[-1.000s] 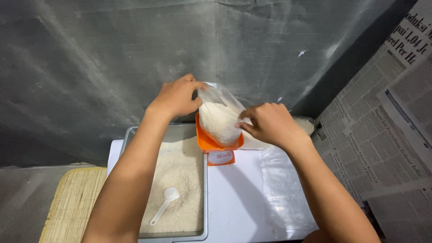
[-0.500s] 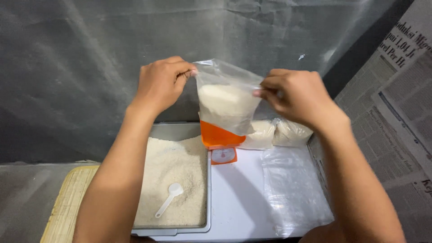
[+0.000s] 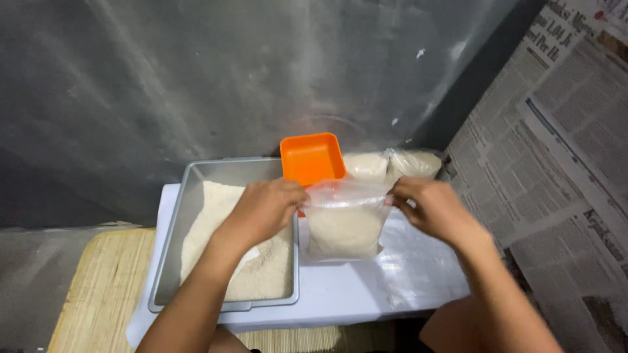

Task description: The person fills small plastic bags with rice by scooping it from a large container with a spoon, then seals each bag and places it on a scale to weigh it. The person adjusts the amount of rice in the bag by adding or removing rice with the spoon until the desired weight is reached.

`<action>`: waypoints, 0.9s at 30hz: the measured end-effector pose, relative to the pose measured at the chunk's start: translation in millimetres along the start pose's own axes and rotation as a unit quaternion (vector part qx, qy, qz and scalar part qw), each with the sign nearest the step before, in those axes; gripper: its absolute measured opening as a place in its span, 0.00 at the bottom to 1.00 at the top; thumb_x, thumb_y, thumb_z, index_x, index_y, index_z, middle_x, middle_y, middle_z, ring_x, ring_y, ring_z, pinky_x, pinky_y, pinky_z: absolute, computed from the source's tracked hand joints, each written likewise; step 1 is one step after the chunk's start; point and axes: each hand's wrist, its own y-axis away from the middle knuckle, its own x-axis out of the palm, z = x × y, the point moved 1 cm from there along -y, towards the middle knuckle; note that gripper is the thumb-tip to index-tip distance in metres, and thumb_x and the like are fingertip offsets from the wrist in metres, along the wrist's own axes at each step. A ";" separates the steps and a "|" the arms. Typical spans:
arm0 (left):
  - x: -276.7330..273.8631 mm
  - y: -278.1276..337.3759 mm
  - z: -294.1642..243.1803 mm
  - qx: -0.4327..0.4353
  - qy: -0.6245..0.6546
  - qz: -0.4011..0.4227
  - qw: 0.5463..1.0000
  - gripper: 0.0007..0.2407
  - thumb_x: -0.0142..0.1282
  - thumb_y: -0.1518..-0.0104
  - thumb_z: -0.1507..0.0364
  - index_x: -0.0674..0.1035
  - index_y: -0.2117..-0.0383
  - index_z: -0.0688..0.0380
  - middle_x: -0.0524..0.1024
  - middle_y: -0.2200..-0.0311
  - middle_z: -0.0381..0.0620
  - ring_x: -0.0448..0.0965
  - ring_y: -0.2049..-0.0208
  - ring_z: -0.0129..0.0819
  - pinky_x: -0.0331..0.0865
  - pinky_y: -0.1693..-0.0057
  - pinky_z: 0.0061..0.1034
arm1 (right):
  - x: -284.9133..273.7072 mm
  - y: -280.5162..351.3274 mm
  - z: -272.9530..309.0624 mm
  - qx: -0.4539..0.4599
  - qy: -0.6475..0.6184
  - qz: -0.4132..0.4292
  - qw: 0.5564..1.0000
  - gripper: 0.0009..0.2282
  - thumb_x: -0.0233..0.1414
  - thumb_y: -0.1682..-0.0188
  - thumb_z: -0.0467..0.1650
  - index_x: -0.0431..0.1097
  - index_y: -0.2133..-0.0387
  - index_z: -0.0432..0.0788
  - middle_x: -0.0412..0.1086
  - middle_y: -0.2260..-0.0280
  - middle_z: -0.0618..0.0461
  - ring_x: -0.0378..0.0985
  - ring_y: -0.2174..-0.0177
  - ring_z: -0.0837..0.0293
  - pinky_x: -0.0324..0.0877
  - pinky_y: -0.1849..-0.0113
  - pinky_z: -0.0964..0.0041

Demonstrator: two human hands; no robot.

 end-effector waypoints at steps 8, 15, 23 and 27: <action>82.2 28.1 14.8 -0.024 -0.003 0.047 0.999 0.06 0.51 0.40 0.75 0.81 0.68 0.46 0.79 0.66 0.38 0.81 0.59 0.42 0.74 0.55 0.37 | 71.3 20.1 10.1 0.046 -0.025 0.077 0.996 0.03 0.54 0.51 0.30 0.75 0.72 0.51 0.77 0.67 0.61 0.81 0.64 0.52 0.74 0.61 0.61; 84.4 32.0 12.0 -0.038 0.000 0.054 0.998 0.07 0.50 0.40 0.75 0.82 0.68 0.48 0.80 0.65 0.43 0.81 0.62 0.46 0.74 0.56 0.41 | 91.0 21.0 3.8 0.059 -0.063 0.102 0.991 0.03 0.54 0.51 0.32 0.75 0.69 0.49 0.77 0.64 0.57 0.79 0.60 0.48 0.72 0.58 0.54; 90.2 35.9 0.9 -0.169 0.144 0.064 0.973 0.38 0.61 0.46 0.56 0.59 0.33 0.67 0.61 0.34 0.66 0.50 0.29 0.63 0.38 0.29 0.56 | 105.0 25.5 26.6 0.239 -0.346 0.038 0.907 0.26 0.54 0.51 0.41 0.56 0.42 0.46 0.66 0.50 0.34 0.71 0.48 0.34 0.67 0.46 0.41; 103.9 33.7 -9.1 -0.156 0.069 0.098 0.980 0.19 0.54 0.40 0.64 0.80 0.55 0.72 0.55 0.31 0.69 0.39 0.27 0.67 0.32 0.29 0.57 | 140.9 31.1 32.0 0.378 -0.478 0.146 0.779 0.33 0.49 0.48 0.44 0.58 0.37 0.29 0.61 0.41 0.22 0.67 0.42 0.31 0.65 0.42 0.41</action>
